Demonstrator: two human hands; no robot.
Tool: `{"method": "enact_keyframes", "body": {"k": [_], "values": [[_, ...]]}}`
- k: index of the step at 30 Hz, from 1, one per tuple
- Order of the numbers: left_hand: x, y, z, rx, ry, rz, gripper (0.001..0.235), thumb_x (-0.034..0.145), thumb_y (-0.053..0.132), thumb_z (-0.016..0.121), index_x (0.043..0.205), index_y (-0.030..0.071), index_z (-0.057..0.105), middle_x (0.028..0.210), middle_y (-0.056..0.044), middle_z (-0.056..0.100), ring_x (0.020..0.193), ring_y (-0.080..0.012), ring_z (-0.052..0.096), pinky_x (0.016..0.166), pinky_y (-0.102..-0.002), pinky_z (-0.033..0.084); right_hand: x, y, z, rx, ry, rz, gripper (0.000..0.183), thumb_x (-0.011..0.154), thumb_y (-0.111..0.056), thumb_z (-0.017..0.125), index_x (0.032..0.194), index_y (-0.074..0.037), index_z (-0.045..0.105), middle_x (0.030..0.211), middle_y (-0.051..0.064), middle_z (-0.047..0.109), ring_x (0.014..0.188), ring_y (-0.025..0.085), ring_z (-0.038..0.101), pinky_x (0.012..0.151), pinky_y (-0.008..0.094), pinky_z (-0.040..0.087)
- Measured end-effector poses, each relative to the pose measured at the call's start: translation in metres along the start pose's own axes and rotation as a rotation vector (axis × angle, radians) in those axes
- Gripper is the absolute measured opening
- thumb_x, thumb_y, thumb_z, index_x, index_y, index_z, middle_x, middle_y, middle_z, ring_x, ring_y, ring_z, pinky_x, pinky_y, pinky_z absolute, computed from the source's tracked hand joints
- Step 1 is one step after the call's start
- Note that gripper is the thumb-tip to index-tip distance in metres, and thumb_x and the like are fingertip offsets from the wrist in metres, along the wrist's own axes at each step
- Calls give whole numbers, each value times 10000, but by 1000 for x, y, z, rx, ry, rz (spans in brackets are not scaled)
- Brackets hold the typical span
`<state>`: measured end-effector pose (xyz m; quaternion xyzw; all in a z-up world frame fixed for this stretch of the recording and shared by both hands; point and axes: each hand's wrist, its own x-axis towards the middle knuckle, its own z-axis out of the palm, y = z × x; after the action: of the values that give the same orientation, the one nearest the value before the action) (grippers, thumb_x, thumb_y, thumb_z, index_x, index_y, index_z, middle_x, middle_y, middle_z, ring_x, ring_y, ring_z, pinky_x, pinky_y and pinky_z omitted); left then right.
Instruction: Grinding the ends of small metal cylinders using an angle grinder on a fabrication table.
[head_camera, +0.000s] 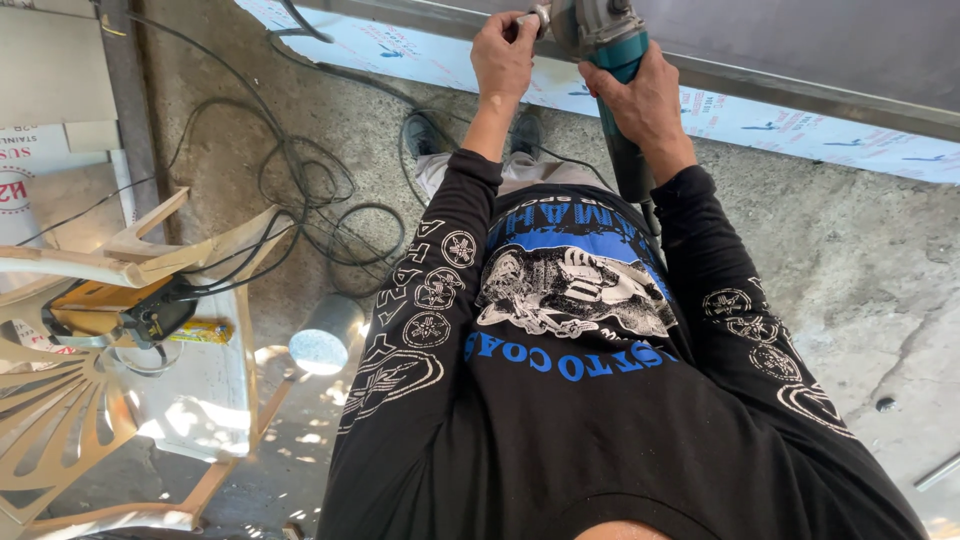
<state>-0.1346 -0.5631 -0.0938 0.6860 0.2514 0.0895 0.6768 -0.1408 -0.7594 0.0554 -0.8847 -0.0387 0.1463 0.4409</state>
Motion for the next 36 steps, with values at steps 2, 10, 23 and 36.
{"method": "enact_keyframes", "body": {"k": [2,10,23,36], "values": [[0,1,0,-2,4,-27,312,877,287,771,992,1,723,672,-20,708,531,-89,663,463,-278,563,-1,0,0,22,-2,-5,501,964,-420,847,1069,13,621,858,85,766,806,189,767,759,320,599],[2,8,2,18,23,-44,295,873,269,770,956,-11,732,673,-24,711,500,-96,641,452,-275,530,1,1,1,-30,14,-19,528,955,-430,859,1078,24,618,868,104,767,809,219,769,752,337,595],[-1,19,1,145,39,-29,330,847,310,767,978,9,734,776,-57,759,672,-167,723,633,-321,587,-2,-6,-1,-203,26,79,646,894,-496,865,1084,54,584,923,226,739,852,380,739,760,450,563],[-2,15,2,145,35,64,288,868,277,770,981,15,740,774,-45,757,703,-160,717,690,-313,581,-9,-13,-2,-141,29,72,603,899,-465,861,1063,49,593,853,181,750,811,340,760,749,416,576]]}}
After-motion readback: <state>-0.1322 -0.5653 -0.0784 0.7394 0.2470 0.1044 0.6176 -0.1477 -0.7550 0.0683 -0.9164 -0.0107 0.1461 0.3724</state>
